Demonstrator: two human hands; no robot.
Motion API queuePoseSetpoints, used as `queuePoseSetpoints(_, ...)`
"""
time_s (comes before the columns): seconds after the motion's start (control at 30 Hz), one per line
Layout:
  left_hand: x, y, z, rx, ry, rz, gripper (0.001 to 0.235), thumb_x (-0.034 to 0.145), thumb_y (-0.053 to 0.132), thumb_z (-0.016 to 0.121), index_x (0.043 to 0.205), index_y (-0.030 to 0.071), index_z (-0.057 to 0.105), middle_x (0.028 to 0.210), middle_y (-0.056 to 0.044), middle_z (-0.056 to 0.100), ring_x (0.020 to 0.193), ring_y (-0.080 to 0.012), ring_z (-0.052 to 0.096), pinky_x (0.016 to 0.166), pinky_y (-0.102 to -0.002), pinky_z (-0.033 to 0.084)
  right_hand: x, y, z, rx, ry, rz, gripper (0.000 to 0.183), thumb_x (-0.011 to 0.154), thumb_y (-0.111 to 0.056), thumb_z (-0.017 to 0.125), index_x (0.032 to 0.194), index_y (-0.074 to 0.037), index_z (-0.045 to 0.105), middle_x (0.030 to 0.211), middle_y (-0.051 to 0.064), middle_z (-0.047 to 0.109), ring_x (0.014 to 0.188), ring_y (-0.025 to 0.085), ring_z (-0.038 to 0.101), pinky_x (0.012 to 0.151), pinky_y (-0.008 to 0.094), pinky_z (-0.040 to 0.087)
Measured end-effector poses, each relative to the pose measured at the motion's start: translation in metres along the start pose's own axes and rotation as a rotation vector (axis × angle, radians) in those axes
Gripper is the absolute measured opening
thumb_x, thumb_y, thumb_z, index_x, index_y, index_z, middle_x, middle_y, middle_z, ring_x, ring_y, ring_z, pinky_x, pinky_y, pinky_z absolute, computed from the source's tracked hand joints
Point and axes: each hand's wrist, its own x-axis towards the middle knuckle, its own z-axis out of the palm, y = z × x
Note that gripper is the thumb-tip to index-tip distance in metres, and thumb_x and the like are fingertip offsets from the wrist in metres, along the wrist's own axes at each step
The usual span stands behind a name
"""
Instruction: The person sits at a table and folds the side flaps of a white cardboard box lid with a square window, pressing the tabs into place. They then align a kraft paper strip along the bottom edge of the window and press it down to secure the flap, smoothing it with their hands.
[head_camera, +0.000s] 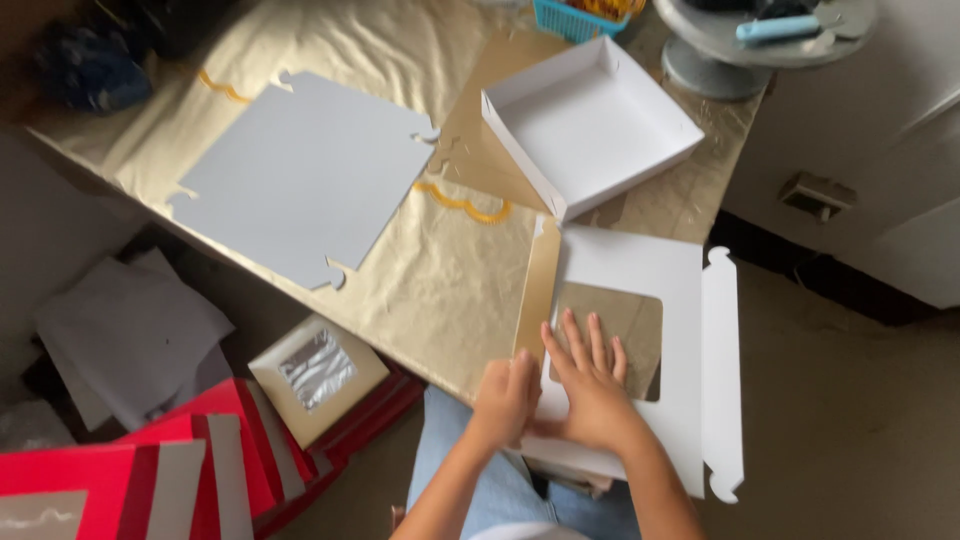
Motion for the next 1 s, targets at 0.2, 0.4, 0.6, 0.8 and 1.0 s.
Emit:
queuePoseSetpoints(0.2, -0.009, 0.049, 0.037, -0.13, 0.074, 0.244, 0.051, 0.112, 0.025, 0.04, 0.064, 0.008, 0.033, 0.057, 0.002, 0.032, 0.049, -0.0076, 0.027, 0.044, -0.029, 0.021, 0.0, -0.003, -0.005, 0.064, -0.015, -0.011, 0.143, 0.051, -0.065, 0.092, 0.164, -0.024, 0.013, 0.173, 0.011, -0.006, 0.154, 0.037, -0.014, 0.118, 0.061, -0.008)
queuePoseSetpoints(0.4, 0.0, 0.008, 0.034, -0.003, 0.27, 0.108, 0.051, 0.11, 0.025, 0.038, 0.062, 0.007, 0.036, 0.053, 0.002, 0.034, 0.047, -0.0076, 0.029, 0.042, -0.029, 0.022, 0.001, -0.005, -0.007, -0.01, -0.071, 0.066, 0.144, 0.049, -0.061, 0.089, 0.167, -0.03, 0.012, 0.171, 0.008, -0.005, 0.158, 0.033, -0.012, 0.122, 0.057, -0.007)
queuePoseSetpoints(0.6, -0.007, 0.018, 0.045, 0.003, 0.264, 0.239, 0.054, 0.111, 0.026, 0.039, 0.061, 0.008, 0.037, 0.053, 0.002, 0.039, 0.046, -0.007, 0.031, 0.043, -0.028, 0.024, 0.0, -0.002, -0.005, 0.076, 0.029, -0.023, 0.142, 0.05, -0.064, 0.091, 0.164, -0.026, 0.015, 0.174, 0.011, -0.002, 0.155, 0.037, -0.012, 0.118, 0.06, -0.008)
queuePoseSetpoints(0.8, 0.022, 0.054, 0.042, -0.005, 0.264, 0.365, 0.052, 0.111, 0.024, 0.041, 0.062, 0.007, 0.034, 0.055, 0.001, 0.037, 0.05, -0.0073, 0.032, 0.046, -0.029, 0.025, 0.001, -0.002, -0.004, 0.079, -0.001, 0.013, 0.147, 0.046, -0.065, 0.093, 0.164, -0.026, 0.014, 0.174, 0.009, -0.003, 0.155, 0.036, -0.012, 0.119, 0.059, -0.007)
queuePoseSetpoints(1.0, 0.003, 0.026, 0.031, 0.138, 0.247, 0.35, 0.051, 0.11, 0.023, 0.041, 0.061, 0.007, 0.039, 0.053, 0.001, 0.038, 0.049, -0.0067, 0.034, 0.046, -0.031, 0.026, 0.002, -0.003, -0.005, 0.045, -0.036, 0.033, 0.144, 0.05, -0.062, 0.093, 0.164, -0.027, 0.014, 0.175, 0.009, -0.004, 0.156, 0.034, -0.012, 0.119, 0.058, -0.008)
